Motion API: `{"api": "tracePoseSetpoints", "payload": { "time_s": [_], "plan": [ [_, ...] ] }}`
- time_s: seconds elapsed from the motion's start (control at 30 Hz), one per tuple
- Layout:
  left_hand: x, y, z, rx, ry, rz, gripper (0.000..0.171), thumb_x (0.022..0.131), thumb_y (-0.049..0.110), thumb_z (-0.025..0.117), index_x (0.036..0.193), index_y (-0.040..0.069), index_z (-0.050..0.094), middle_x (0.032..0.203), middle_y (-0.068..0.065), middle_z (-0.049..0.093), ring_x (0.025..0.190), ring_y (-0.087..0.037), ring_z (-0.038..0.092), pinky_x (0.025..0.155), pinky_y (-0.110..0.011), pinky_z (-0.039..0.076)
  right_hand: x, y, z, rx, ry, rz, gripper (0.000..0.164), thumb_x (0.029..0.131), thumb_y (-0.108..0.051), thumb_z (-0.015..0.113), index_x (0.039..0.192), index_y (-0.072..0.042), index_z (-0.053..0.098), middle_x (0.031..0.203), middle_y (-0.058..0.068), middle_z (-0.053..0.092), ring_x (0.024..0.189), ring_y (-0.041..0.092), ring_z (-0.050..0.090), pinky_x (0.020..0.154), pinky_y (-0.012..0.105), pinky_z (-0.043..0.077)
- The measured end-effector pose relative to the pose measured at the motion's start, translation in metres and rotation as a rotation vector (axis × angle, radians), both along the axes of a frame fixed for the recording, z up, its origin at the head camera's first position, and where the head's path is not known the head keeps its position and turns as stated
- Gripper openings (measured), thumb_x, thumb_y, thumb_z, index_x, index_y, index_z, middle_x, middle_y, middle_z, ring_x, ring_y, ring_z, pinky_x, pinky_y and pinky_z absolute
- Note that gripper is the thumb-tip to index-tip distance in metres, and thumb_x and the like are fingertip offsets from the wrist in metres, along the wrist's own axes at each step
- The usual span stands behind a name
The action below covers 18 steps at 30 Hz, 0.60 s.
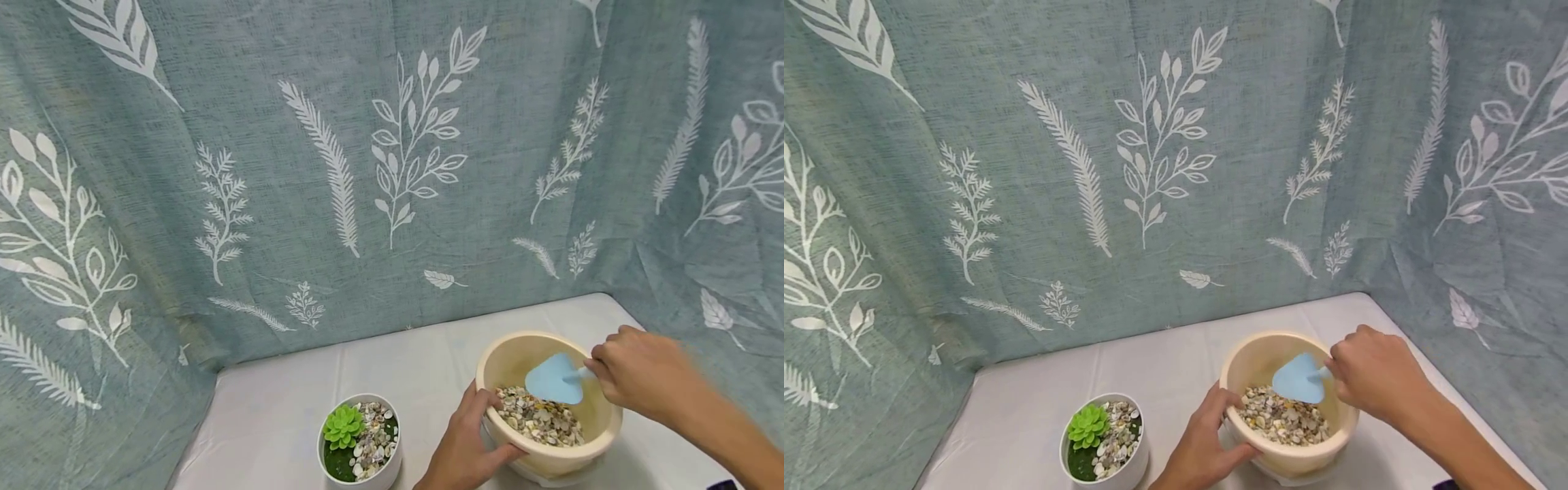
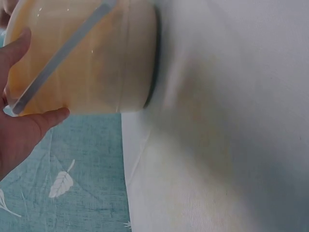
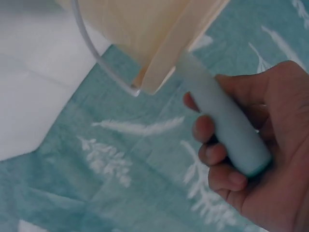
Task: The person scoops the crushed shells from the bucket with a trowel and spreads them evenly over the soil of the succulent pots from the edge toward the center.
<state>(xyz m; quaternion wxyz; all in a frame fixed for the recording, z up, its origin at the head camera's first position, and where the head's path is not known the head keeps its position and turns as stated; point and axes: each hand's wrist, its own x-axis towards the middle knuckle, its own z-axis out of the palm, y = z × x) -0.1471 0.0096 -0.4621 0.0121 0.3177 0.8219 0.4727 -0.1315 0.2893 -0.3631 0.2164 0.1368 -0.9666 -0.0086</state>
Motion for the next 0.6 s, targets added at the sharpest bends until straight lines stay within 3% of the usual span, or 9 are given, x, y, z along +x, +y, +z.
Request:
{"api": "tracePoseSetpoints", "payload": {
  "time_s": [0.13,0.37,0.47,0.6],
  "plan": [
    [0.001,0.003,-0.002,0.027,0.043,-0.009,0.043,0.086,0.028,0.087,0.107,0.012,0.053,0.157,-0.019,0.048,0.145,-0.042,0.051,0.111,-0.039,0.054,-0.012,-0.011,-0.002,0.173,0.027,0.073,0.037,0.075,-0.014,0.081,0.054,-0.021,0.051,0.056,-0.003,0.050,0.058,0.018,0.046,0.048,0.037,0.042],
    [-0.001,0.004,-0.005,0.005,0.016,0.005,0.040,0.088,0.026,0.086,0.108,0.013,0.054,0.153,-0.020,0.052,0.144,-0.039,0.051,0.108,-0.037,0.056,-0.026,-0.030,-0.018,0.415,-0.019,0.127,0.036,0.064,-0.012,0.083,0.054,-0.020,0.049,0.057,-0.001,0.054,0.061,0.019,0.046,0.060,0.034,0.041],
    [-0.001,0.005,-0.007,0.002,0.015,0.011,0.039,0.088,0.028,0.085,0.108,0.014,0.054,0.150,-0.019,0.055,0.144,-0.039,0.051,0.108,-0.039,0.057,-0.031,-0.031,-0.026,0.415,-0.026,0.180,0.040,0.064,-0.018,0.086,0.054,-0.022,0.047,0.056,-0.004,0.052,0.061,0.018,0.046,0.066,0.035,0.038],
    [-0.001,0.005,-0.009,-0.014,0.025,0.017,0.039,0.089,0.030,0.085,0.108,0.015,0.054,0.147,-0.018,0.057,0.142,-0.040,0.053,0.106,-0.041,0.058,-0.036,-0.023,-0.035,0.278,-0.026,0.266,0.046,0.066,-0.022,0.088,0.053,-0.025,0.043,0.053,-0.009,0.049,0.055,0.014,0.043,0.067,0.034,0.032]
  ]
}}
